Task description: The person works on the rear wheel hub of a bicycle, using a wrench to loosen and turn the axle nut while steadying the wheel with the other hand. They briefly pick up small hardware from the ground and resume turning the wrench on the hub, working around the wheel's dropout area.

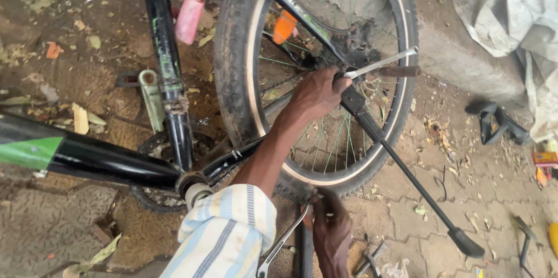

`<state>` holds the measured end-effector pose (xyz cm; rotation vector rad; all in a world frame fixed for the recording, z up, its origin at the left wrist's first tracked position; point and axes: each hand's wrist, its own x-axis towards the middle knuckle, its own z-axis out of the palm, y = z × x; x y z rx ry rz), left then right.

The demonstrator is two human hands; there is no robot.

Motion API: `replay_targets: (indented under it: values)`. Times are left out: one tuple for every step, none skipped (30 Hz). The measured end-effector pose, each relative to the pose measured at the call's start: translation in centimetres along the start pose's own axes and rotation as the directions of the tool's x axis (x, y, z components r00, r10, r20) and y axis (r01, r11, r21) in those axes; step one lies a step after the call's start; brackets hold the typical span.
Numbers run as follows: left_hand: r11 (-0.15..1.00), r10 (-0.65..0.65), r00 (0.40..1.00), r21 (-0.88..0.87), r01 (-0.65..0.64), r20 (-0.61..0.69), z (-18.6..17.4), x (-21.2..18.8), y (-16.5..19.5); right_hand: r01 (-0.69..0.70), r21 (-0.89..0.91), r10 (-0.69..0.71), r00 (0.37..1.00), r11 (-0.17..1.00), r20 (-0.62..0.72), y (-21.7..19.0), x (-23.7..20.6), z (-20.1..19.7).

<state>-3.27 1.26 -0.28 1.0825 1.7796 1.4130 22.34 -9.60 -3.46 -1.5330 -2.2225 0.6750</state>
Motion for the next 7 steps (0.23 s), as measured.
replay_targets:
  values:
    - [1.000, 0.016, 1.000, 0.008, -0.016, -0.005, -0.2, 0.0, 0.0, 0.004, -0.014, -0.004, 0.999, 1.000, 0.035, -0.5, -0.3, -0.2]
    - [0.999, 0.033, 0.999, 0.015, -0.032, -0.011, -0.2, 0.0, 0.3, 0.155, -0.047, -0.155, 0.988, 0.987, 0.008, -1.2, -0.5, -0.9]
    - [1.000, -0.002, 1.000, 0.004, 0.002, 0.025, 0.0, 0.1, 0.6, 0.303, -0.083, -0.305, 0.952, 0.949, -0.013, -2.1, -0.7, -2.0]
    - [0.999, -0.040, 0.997, -0.003, 0.040, 0.059, 0.0, 0.1, 0.7, 0.443, -0.121, -0.449, 0.893, 0.888, -0.023, -3.1, -1.1, -3.2]
    - [0.996, -0.083, 0.992, -0.005, 0.083, 0.090, -0.1, 0.0, 0.7, 0.464, -0.072, -0.469, 0.881, 0.883, -0.070, -4.2, -0.8, -4.9]
    - [0.999, -0.043, 0.998, 0.010, 0.042, 0.054, -0.2, -0.1, 0.6, 0.484, -0.021, -0.482, 0.868, 0.875, -0.118, -5.3, -0.9, -7.2]
    - [1.000, -0.005, 1.000, 0.027, 0.004, 0.021, -0.2, -0.2, 0.4, 0.054, 0.125, -0.038, 0.991, 0.991, -0.132, -6.4, -3.0, -10.6]
